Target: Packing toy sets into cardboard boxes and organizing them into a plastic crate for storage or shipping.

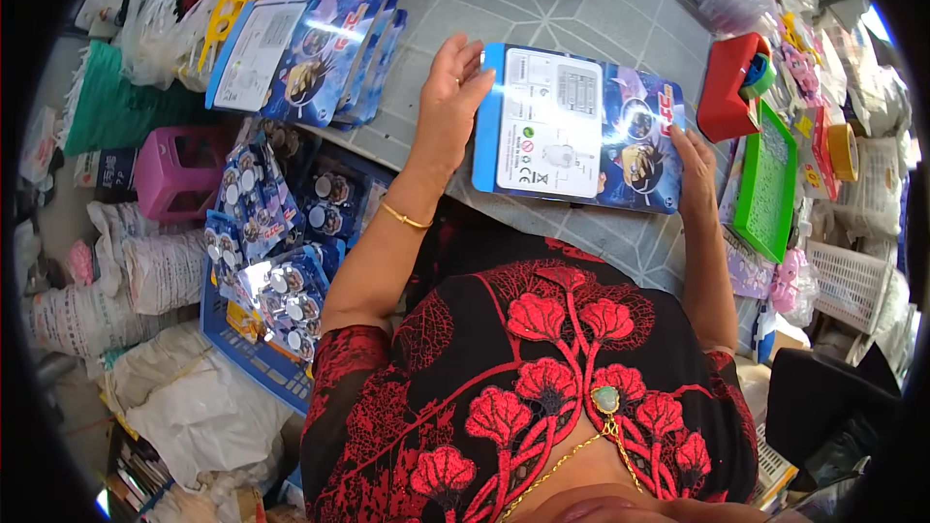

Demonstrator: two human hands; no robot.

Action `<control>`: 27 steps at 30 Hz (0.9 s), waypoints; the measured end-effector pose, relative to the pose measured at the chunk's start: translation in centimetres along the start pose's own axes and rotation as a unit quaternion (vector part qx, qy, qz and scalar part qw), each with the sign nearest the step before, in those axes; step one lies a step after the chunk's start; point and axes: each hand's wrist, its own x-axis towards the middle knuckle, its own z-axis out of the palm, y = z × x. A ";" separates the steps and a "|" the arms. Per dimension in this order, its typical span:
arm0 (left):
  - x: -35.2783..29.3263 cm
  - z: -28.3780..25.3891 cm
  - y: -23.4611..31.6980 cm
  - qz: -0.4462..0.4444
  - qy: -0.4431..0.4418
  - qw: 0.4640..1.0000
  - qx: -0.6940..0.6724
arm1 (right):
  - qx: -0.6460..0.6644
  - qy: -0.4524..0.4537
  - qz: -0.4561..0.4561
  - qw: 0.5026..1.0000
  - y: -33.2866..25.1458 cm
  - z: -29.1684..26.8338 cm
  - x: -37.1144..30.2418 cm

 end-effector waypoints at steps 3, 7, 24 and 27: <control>0.5 1.5 -0.5 -0.034 -0.043 0.998 -0.018 | -0.050 0.006 -0.031 0.998 0.6 0.4 0.0; -0.5 2.5 -0.8 -0.022 -0.042 0.998 0.035 | -0.067 0.019 -0.048 0.996 0.5 -0.1 0.1; -3.6 4.2 -1.4 0.009 0.101 0.993 -0.065 | 0.027 -0.019 -0.051 0.998 1.5 -3.4 -2.2; -4.7 3.7 -1.5 -0.011 0.070 0.997 -0.009 | 0.038 -0.073 -0.026 0.996 1.5 -2.2 -2.5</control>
